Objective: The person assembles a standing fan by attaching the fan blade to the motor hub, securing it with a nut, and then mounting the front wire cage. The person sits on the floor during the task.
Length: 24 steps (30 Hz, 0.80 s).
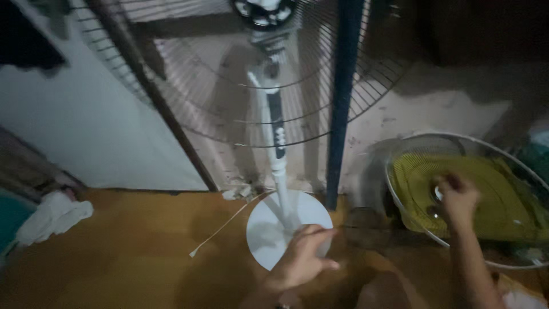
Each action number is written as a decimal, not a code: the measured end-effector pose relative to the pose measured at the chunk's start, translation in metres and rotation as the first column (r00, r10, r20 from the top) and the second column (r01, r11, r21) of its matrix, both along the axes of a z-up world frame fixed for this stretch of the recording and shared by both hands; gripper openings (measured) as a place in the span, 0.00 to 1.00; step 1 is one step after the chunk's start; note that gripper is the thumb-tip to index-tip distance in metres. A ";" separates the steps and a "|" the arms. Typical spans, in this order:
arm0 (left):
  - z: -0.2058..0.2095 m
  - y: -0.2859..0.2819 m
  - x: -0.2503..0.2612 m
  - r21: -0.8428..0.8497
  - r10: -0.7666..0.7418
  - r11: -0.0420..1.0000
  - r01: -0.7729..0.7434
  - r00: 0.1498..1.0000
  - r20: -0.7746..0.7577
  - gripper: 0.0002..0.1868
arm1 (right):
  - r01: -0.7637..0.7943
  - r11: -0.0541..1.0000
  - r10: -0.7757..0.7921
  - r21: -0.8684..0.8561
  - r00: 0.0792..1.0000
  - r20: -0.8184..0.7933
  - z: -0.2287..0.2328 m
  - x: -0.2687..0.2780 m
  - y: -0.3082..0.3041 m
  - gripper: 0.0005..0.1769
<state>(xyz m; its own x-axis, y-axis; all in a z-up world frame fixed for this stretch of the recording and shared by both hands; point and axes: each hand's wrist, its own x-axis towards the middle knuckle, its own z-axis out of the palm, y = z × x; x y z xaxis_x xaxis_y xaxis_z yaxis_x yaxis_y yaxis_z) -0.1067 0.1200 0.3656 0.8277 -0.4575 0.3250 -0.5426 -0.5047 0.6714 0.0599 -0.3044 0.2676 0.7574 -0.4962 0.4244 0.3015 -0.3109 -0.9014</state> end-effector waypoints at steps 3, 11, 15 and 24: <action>0.058 -0.008 -0.020 -0.031 -0.155 0.987 0.155 0.988 -0.025 0.41 | 0.039 0.999 -0.033 -0.005 0.902 0.430 0.082 -0.060 0.037 0.02; 0.192 -0.003 0.012 -0.535 -0.639 0.704 0.466 0.745 -0.193 0.40 | -0.282 0.959 0.201 0.000 0.684 0.701 0.282 -0.136 0.160 0.18; 0.237 0.035 0.034 -0.764 -0.888 0.336 0.552 0.456 -0.060 0.30 | -0.404 0.900 0.404 -0.164 0.632 0.661 0.337 -0.136 0.211 0.26; 0.233 0.070 0.081 -0.888 -0.981 -0.057 0.456 0.138 0.133 0.33 | -0.448 0.867 0.470 -0.217 0.596 0.651 0.367 -0.107 0.285 0.34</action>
